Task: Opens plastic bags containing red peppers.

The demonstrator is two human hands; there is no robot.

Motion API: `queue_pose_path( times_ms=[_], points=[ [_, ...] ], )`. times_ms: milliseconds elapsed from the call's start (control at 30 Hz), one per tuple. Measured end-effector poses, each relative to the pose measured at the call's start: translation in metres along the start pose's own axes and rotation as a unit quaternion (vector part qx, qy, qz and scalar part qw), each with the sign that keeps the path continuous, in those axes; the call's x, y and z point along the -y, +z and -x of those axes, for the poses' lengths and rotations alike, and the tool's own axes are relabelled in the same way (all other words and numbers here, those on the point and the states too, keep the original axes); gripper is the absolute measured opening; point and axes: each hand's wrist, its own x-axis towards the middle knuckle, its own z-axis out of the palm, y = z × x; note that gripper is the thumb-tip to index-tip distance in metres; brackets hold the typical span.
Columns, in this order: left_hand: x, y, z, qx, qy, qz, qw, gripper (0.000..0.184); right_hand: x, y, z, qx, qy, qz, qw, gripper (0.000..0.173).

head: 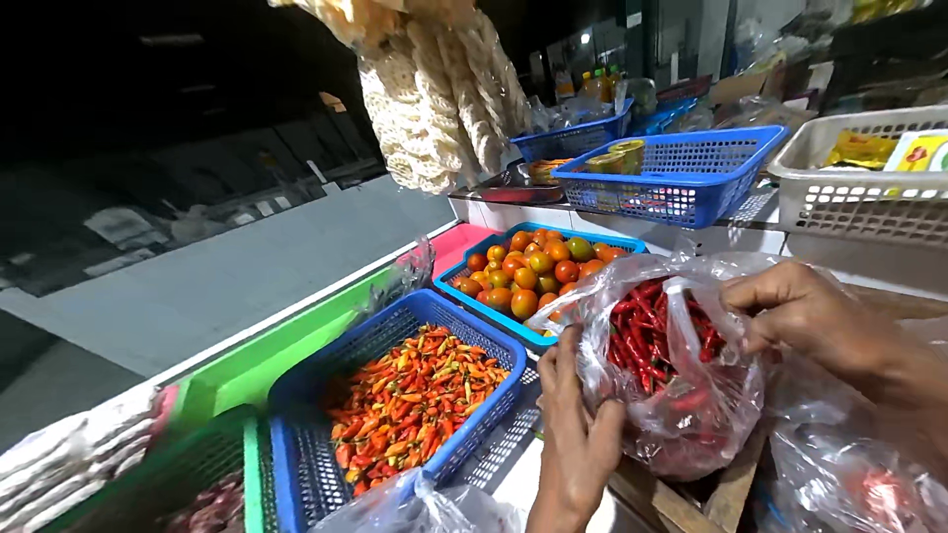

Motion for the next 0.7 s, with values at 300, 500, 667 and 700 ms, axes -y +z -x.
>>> queue_pose_path(
  times_ms=[300,500,667,700],
  points=[
    [-0.042,-0.021,-0.012,-0.103,0.157,-0.016,0.982,0.063,0.013,-0.03,0.001,-0.047,-0.179,0.091,0.978,0.04],
    [-0.044,-0.008,-0.018,-0.179,0.181,-0.101,0.962,0.063,0.024,-0.006,0.008,0.076,-0.263,0.113,0.955,0.015],
    [-0.035,-0.011,-0.004,-0.179,0.185,-0.088,0.962,0.061,0.044,-0.046,0.029,0.191,-0.243,0.007,0.951,0.019],
    [-0.036,-0.012,0.001,-0.177,0.193,-0.088,0.961,0.06,0.042,-0.049,0.038,0.191,-0.249,-0.01,0.949,0.018]
  ],
)
